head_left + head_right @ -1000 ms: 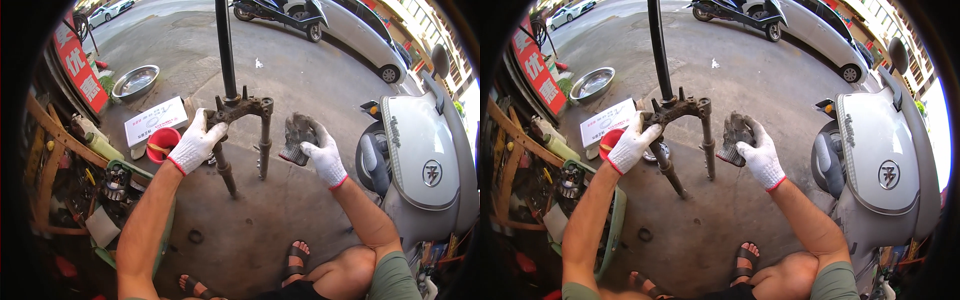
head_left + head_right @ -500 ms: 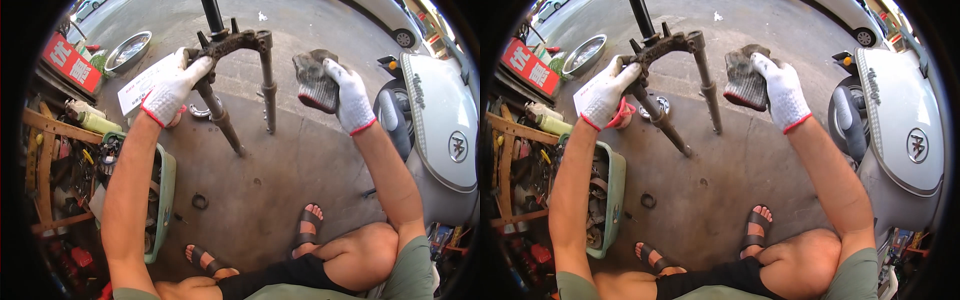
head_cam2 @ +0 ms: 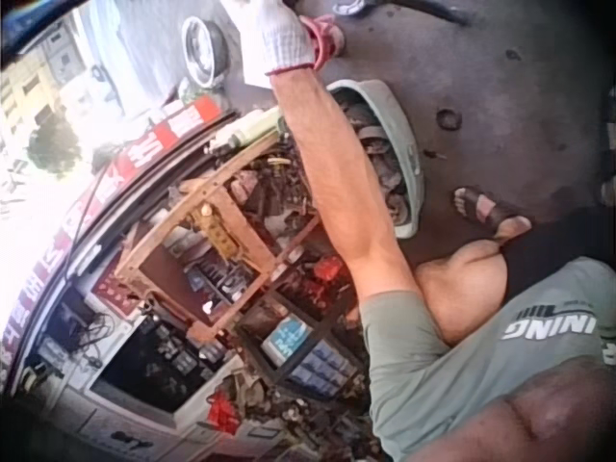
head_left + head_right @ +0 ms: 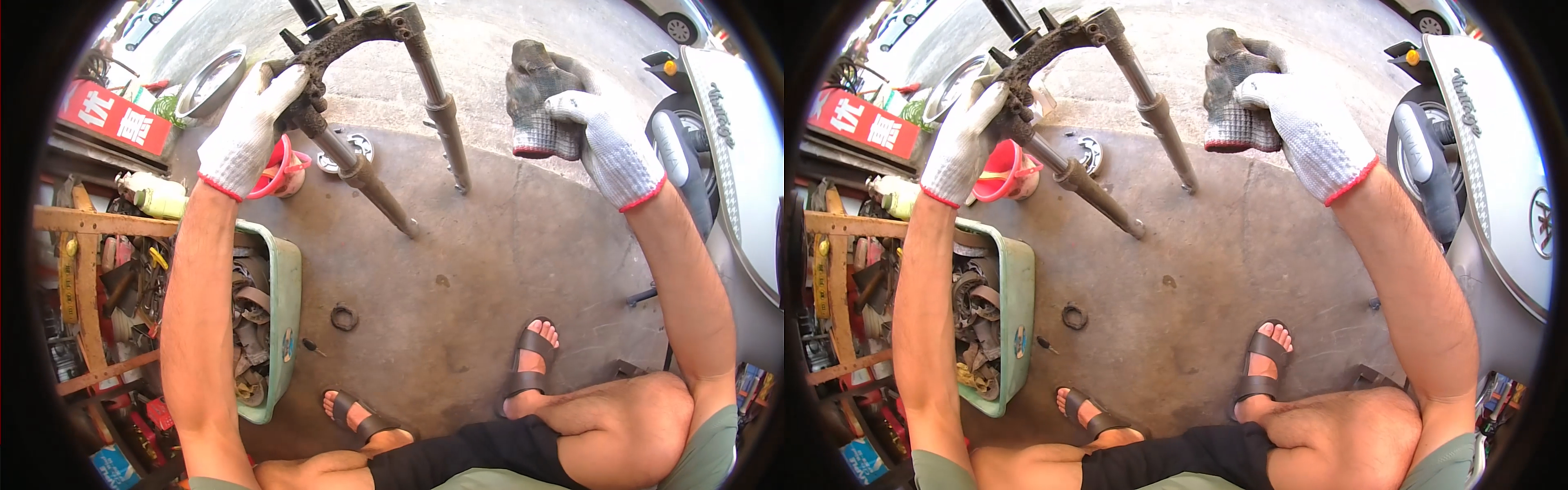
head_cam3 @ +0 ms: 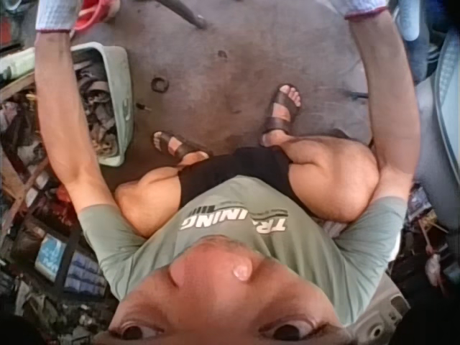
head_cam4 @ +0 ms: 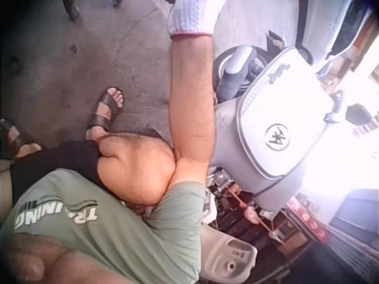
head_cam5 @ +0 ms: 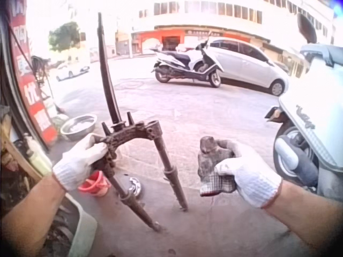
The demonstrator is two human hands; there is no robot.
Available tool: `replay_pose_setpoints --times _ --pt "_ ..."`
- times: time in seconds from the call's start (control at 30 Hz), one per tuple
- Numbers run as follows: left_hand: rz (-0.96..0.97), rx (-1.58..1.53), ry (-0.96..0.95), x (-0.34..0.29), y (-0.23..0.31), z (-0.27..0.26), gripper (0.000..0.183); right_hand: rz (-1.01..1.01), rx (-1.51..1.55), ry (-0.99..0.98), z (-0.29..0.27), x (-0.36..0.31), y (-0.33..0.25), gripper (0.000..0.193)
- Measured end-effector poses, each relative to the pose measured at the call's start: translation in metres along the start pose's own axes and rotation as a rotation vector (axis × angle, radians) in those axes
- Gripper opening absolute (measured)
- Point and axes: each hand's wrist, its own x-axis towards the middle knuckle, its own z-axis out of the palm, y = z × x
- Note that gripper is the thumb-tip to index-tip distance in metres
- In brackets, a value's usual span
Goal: The person wipes the metal tubes and lower components of a motorcycle front fork assembly using a cloth, moving the cloth along the surfaces and around the joints.
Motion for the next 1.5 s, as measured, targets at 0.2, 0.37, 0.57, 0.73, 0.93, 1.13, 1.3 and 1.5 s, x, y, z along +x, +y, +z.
replay_pose_setpoints --times 0.2,0.37,0.57,0.73,0.93,1.13,1.3,1.5 --pt "-0.031 0.020 0.071 -0.009 0.006 0.003 0.028 -0.028 0.172 -0.116 -0.005 0.012 0.008 0.041" --pt "0.080 0.262 0.092 -0.014 0.005 0.006 0.028 -0.035 0.071 0.085 0.005 0.008 0.006 0.028" --pt "-0.014 0.357 0.097 -0.040 0.042 0.037 0.044 -0.065 0.184 0.116 0.010 0.015 -0.007 0.029" --pt "-0.011 0.127 0.048 -0.052 0.040 0.051 0.044 -0.195 0.221 0.039 0.021 0.018 -0.038 0.042" --pt "0.062 0.050 0.050 -0.064 0.042 0.067 0.036 -0.618 -0.403 0.177 0.047 0.023 -0.075 0.022" --pt "0.091 0.182 0.017 -0.073 0.044 0.072 0.031 -1.195 -0.843 0.175 0.084 0.030 -0.111 0.028" --pt "0.137 0.157 0.011 -0.078 0.045 0.077 0.032 -1.095 -1.105 -0.009 0.094 0.034 -0.096 0.017" --pt "0.188 0.322 0.069 -0.084 0.046 0.079 0.038 -0.946 -1.195 0.030 0.104 0.005 -0.087 0.018"
